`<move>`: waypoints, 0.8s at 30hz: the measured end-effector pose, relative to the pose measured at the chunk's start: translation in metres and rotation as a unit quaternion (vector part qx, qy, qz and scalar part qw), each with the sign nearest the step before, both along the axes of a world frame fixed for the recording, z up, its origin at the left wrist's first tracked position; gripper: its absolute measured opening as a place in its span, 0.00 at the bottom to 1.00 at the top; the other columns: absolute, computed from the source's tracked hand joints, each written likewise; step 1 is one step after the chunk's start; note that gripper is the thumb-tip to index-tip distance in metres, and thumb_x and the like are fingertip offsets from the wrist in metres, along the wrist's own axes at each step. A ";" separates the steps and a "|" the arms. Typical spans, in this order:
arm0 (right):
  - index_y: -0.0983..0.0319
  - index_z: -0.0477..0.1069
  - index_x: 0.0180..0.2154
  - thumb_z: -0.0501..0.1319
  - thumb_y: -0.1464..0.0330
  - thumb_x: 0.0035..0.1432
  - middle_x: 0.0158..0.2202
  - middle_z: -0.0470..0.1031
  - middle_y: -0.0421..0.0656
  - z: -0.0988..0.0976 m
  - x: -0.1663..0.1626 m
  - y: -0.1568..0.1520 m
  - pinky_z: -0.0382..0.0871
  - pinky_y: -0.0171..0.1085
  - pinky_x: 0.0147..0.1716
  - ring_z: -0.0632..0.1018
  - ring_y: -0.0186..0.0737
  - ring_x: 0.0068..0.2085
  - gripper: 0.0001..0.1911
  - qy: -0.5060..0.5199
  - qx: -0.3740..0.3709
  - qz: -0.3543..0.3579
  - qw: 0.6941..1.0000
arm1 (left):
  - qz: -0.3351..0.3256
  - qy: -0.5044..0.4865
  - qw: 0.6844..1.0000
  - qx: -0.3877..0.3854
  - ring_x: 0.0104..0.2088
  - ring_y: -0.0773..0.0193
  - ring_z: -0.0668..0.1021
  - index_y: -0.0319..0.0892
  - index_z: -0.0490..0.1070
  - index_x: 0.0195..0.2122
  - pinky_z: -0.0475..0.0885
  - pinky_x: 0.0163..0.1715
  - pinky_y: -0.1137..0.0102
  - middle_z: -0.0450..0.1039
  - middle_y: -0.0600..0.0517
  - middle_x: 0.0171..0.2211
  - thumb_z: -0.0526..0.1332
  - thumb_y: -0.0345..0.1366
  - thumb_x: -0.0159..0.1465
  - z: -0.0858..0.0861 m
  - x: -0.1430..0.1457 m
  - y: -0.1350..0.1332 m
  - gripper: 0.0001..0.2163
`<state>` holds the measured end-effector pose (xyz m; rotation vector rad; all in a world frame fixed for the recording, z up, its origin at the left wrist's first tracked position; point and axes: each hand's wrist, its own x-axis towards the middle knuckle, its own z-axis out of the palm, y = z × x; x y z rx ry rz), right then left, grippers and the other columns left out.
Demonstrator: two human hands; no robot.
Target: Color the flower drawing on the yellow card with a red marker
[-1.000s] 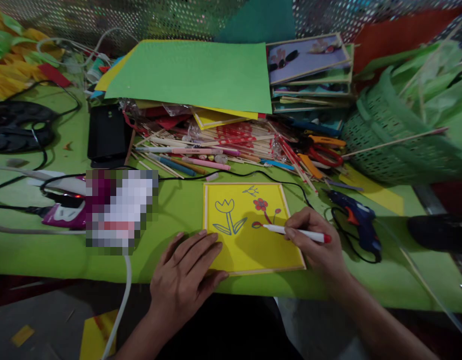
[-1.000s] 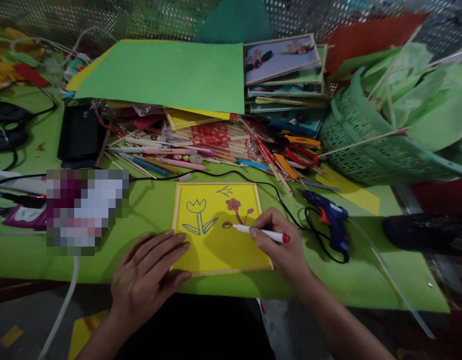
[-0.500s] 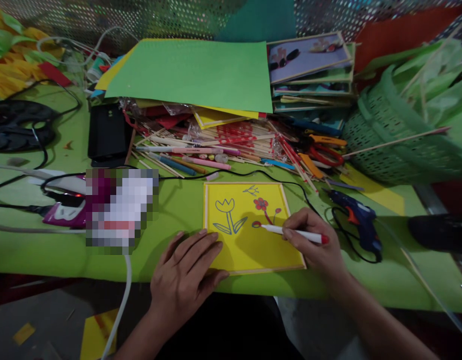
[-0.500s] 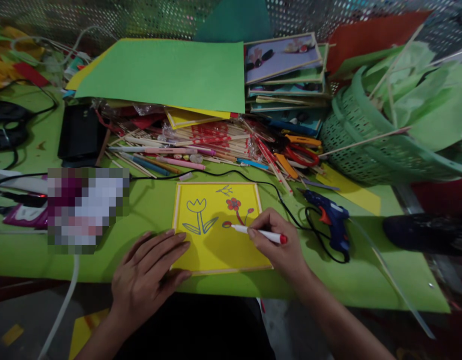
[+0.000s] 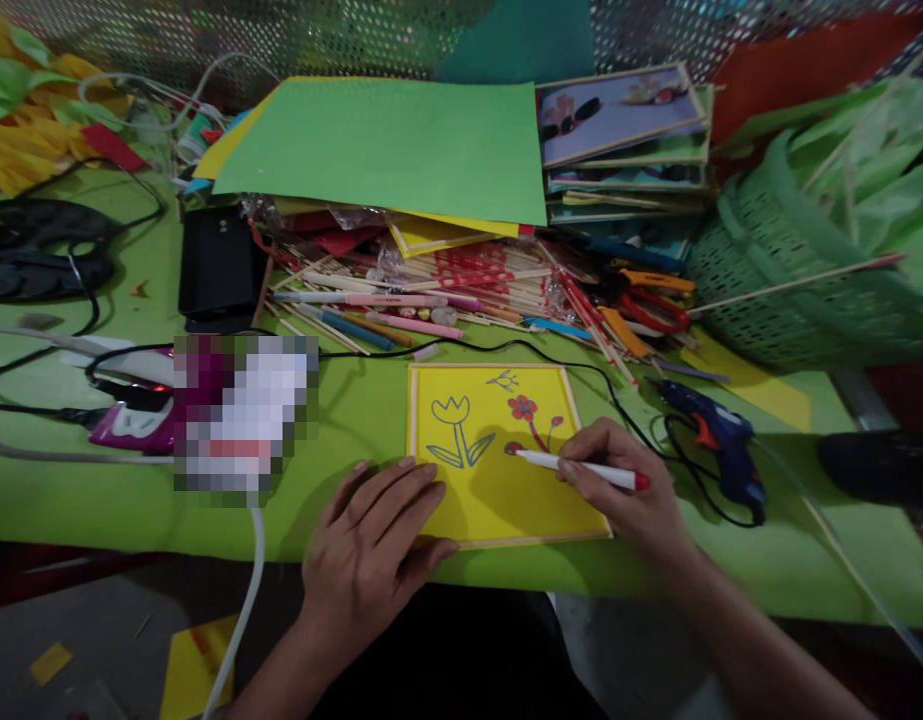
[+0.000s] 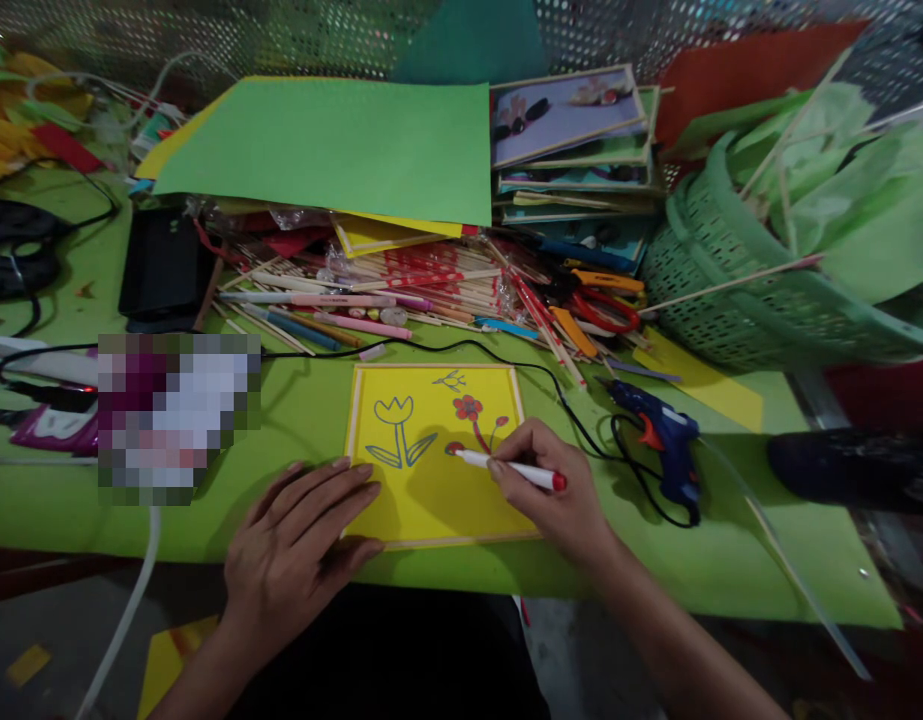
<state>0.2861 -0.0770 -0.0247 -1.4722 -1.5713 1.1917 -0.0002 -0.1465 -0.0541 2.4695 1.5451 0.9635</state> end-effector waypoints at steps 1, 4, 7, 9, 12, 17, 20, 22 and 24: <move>0.58 0.71 0.31 0.68 0.60 0.59 0.24 0.71 0.39 0.000 0.000 0.000 0.59 0.35 0.21 0.69 0.36 0.23 0.11 -0.001 0.001 0.001 1.000 | -0.001 0.000 1.000 -0.002 0.56 0.55 0.79 0.45 0.76 0.55 0.65 0.63 0.56 0.81 0.50 0.54 0.63 0.43 0.70 0.000 0.000 0.000 0.15; 0.58 0.72 0.32 0.68 0.60 0.59 0.25 0.72 0.39 -0.001 0.000 0.000 0.60 0.35 0.22 0.70 0.36 0.24 0.11 -0.002 0.006 0.007 1.000 | 0.000 0.001 1.000 -0.006 0.56 0.55 0.79 0.45 0.75 0.55 0.65 0.63 0.56 0.81 0.51 0.54 0.63 0.42 0.70 0.001 0.000 0.000 0.15; 0.58 0.72 0.32 0.68 0.62 0.59 0.25 0.72 0.39 -0.001 -0.001 0.000 0.61 0.34 0.22 0.69 0.35 0.24 0.09 -0.001 0.014 0.015 1.000 | -0.002 0.004 1.000 -0.006 0.56 0.55 0.79 0.44 0.75 0.55 0.65 0.63 0.56 0.81 0.50 0.54 0.64 0.42 0.70 0.000 -0.001 0.000 0.15; 0.58 0.72 0.32 0.68 0.63 0.59 0.25 0.72 0.38 0.000 -0.001 0.000 0.60 0.34 0.21 0.69 0.35 0.23 0.08 0.000 0.015 0.016 1.000 | -0.004 0.004 1.000 -0.006 0.56 0.55 0.79 0.44 0.75 0.55 0.65 0.62 0.55 0.81 0.50 0.54 0.64 0.43 0.70 0.000 -0.001 0.000 0.16; 0.58 0.72 0.31 0.68 0.63 0.59 0.25 0.73 0.38 0.001 -0.002 0.000 0.60 0.34 0.21 0.69 0.35 0.23 0.08 -0.003 0.017 0.017 1.000 | -0.006 0.003 1.000 -0.006 0.56 0.54 0.79 0.44 0.75 0.55 0.65 0.62 0.55 0.81 0.50 0.54 0.64 0.42 0.69 -0.001 -0.001 0.000 0.15; 0.58 0.72 0.32 0.67 0.64 0.60 0.25 0.72 0.39 0.000 0.001 -0.001 0.60 0.34 0.22 0.69 0.35 0.23 0.07 -0.004 0.020 0.017 1.000 | 0.000 0.002 1.000 -0.002 0.56 0.55 0.79 0.44 0.75 0.55 0.65 0.62 0.55 0.81 0.50 0.54 0.63 0.43 0.70 0.000 0.000 0.000 0.15; 0.58 0.72 0.31 0.67 0.65 0.60 0.25 0.71 0.38 -0.001 0.002 -0.002 0.59 0.34 0.22 0.69 0.35 0.24 0.07 -0.002 0.020 0.011 1.000 | -0.003 -0.001 1.000 0.004 0.56 0.55 0.79 0.43 0.75 0.55 0.64 0.63 0.56 0.81 0.50 0.54 0.63 0.42 0.70 0.001 0.000 0.001 0.15; 0.58 0.71 0.31 0.67 0.65 0.60 0.24 0.71 0.38 -0.002 0.003 -0.002 0.59 0.34 0.22 0.68 0.34 0.23 0.07 -0.002 0.020 0.007 1.000 | -0.005 -0.003 1.000 0.004 0.55 0.55 0.79 0.43 0.76 0.55 0.64 0.63 0.57 0.81 0.50 0.54 0.63 0.42 0.70 0.001 0.000 0.001 0.15; 0.58 0.71 0.31 0.67 0.65 0.60 0.24 0.70 0.37 -0.003 0.003 -0.002 0.58 0.34 0.21 0.67 0.34 0.23 0.07 -0.004 0.021 0.002 1.000 | -0.003 -0.005 1.000 0.002 0.55 0.56 0.79 0.43 0.76 0.54 0.63 0.64 0.58 0.81 0.50 0.53 0.63 0.42 0.70 0.001 0.000 0.001 0.14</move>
